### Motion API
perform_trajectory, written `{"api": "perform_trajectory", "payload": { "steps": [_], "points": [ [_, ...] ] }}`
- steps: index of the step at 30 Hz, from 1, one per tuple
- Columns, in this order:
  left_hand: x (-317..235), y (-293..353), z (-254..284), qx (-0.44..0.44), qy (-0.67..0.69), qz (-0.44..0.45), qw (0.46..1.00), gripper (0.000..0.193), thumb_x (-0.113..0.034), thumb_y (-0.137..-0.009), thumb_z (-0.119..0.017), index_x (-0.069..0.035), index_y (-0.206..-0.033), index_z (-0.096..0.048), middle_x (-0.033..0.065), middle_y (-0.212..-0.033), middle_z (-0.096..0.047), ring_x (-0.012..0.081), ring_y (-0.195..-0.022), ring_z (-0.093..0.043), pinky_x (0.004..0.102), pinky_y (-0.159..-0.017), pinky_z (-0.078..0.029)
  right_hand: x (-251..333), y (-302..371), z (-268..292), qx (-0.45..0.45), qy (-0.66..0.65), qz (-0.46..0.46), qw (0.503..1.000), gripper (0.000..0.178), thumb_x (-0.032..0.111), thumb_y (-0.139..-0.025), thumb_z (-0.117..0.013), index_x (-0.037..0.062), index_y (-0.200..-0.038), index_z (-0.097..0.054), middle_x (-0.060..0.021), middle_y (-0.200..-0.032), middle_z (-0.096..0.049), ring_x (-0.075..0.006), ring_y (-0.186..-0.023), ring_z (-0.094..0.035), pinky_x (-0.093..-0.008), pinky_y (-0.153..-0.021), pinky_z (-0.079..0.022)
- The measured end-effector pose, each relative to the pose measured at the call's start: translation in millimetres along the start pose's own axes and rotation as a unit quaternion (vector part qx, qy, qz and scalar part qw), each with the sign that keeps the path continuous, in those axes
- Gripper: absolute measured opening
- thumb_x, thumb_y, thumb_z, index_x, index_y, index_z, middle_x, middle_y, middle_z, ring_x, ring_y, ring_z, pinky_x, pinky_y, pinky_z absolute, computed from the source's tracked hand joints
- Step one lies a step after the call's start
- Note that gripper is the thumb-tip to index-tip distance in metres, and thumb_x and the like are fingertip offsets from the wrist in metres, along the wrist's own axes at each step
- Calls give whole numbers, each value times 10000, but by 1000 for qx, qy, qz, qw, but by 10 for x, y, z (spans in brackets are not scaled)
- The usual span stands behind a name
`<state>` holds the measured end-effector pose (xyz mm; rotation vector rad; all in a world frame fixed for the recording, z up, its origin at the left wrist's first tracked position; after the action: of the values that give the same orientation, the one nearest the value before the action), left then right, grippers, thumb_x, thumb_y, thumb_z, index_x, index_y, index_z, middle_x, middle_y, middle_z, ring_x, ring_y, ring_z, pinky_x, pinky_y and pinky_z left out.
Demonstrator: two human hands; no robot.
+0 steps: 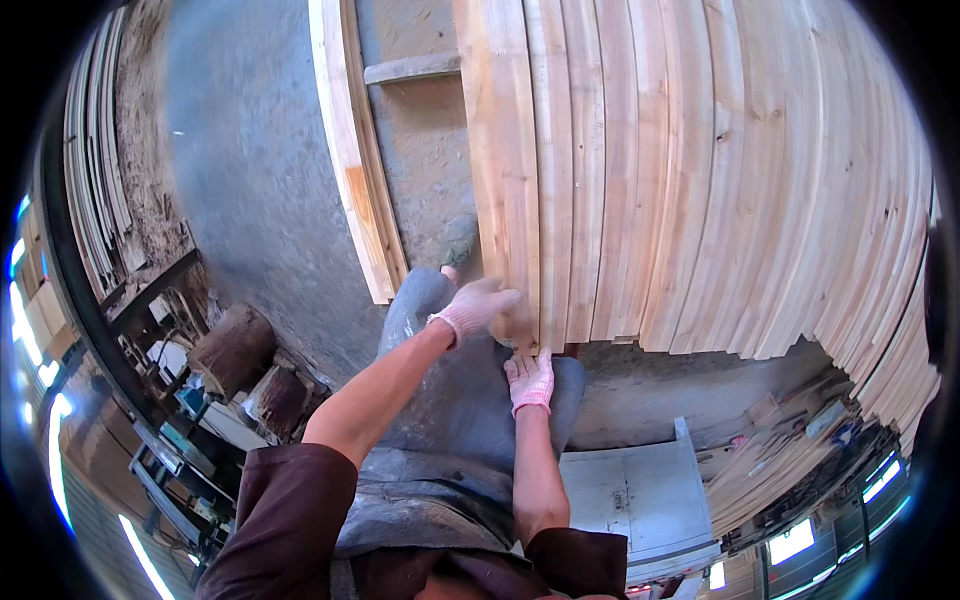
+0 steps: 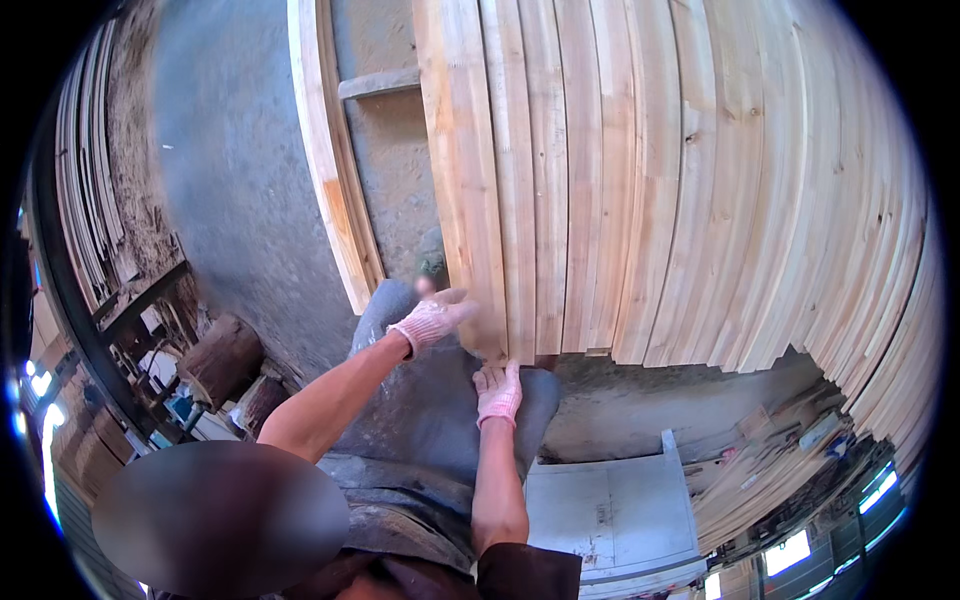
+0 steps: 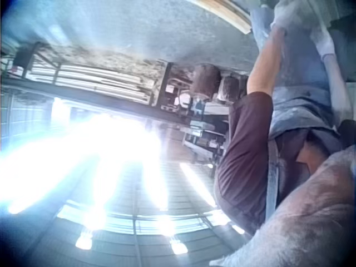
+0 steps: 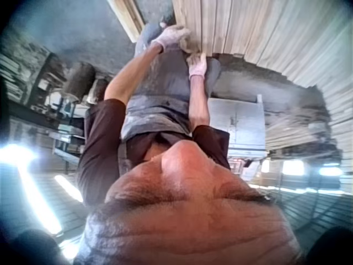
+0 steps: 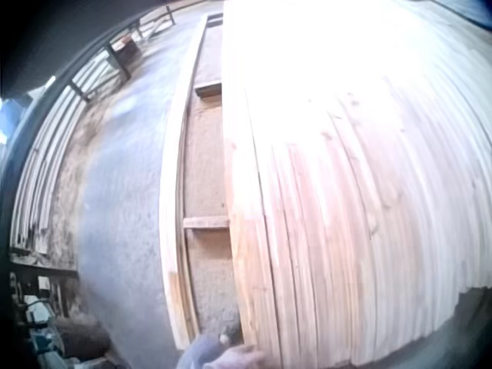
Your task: The person picks up long wooden planks from a stack and places them onto a metal rack. Using a paint roller, the person applies a white finish to the surface of the planks. The person then lifts and flips the planks to coat the other side.
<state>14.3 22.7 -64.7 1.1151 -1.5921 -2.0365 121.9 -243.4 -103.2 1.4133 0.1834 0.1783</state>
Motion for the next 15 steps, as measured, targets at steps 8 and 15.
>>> {"api": "perform_trajectory", "payload": {
  "steps": [8, 15],
  "points": [
    [286, -341, -192, -24, 75, 25, 997, 576, -477, -920, -650, 76, -1067, -720, 216, -969, -744, 299, -952, -722, 422, -855, -543, 235, 193, 24, 35, 80, 43, 995, 525, 483, -993, -693, 47, -1251, -557, -154, -1150, -650, -293, -969, -653, -454, -793, -565],
    [193, -240, -35, -55, -73, -36, 995, 536, -452, -1002, -549, 16, -1222, -687, 262, -1106, -711, 411, -1106, -663, 480, -944, -490, 435, 43, -159, -17, 66, 85, 994, 576, 450, -959, -748, 31, -1289, -531, -144, -1077, -627, -262, -849, -655, -402, -671, -562]
  ]
}}
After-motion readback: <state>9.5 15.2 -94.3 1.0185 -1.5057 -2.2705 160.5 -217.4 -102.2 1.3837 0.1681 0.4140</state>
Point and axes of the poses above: each hand's wrist, its own y-axis away from the middle knuckle, its own z-axis out of the back of the hand, x = y × z, the point moved 7 cm from there along -y, towards the middle knuckle
